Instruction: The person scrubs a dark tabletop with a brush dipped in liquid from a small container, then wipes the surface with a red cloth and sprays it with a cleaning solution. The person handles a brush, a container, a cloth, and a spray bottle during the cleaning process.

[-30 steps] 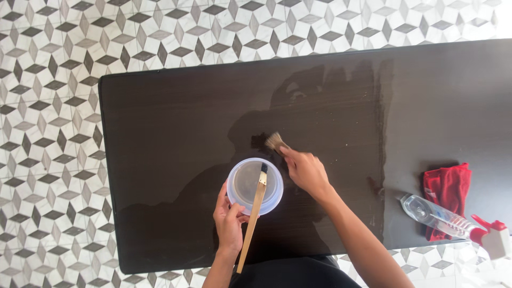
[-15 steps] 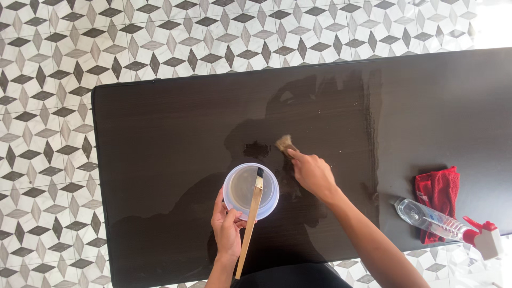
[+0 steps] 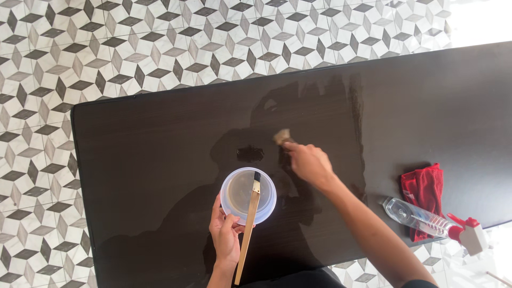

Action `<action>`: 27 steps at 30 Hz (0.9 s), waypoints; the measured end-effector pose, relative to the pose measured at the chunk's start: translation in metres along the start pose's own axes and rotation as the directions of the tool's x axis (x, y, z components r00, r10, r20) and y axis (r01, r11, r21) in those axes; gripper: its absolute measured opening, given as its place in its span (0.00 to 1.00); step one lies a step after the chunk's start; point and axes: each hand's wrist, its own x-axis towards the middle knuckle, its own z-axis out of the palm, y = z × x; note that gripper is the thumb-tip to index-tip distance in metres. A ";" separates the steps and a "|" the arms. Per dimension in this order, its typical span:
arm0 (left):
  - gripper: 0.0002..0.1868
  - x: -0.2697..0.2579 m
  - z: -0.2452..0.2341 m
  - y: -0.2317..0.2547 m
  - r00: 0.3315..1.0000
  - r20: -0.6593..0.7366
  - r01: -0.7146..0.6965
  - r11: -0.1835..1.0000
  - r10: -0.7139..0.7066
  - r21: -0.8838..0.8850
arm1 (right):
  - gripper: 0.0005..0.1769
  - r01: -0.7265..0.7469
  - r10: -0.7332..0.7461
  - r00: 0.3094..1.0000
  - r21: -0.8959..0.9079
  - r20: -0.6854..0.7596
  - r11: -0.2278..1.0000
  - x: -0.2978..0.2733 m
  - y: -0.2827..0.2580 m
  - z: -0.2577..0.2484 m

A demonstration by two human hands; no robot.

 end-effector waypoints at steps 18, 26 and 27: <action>0.42 -0.004 0.075 -0.026 0.997 -0.081 -0.024 0.999 0.020 -0.046 | 0.19 0.006 0.028 0.984 0.194 -0.175 0.981 0.086 0.069 -0.051; 0.41 -0.007 0.097 -0.026 0.995 -0.100 -0.028 0.999 0.025 -0.030 | 0.20 -0.033 0.034 0.994 0.012 -0.109 0.999 0.114 0.094 -0.067; 0.41 -0.008 0.098 -0.029 0.993 -0.113 -0.014 1.000 0.013 -0.014 | 0.19 0.033 -0.028 0.995 0.054 -0.096 0.998 0.111 0.085 -0.055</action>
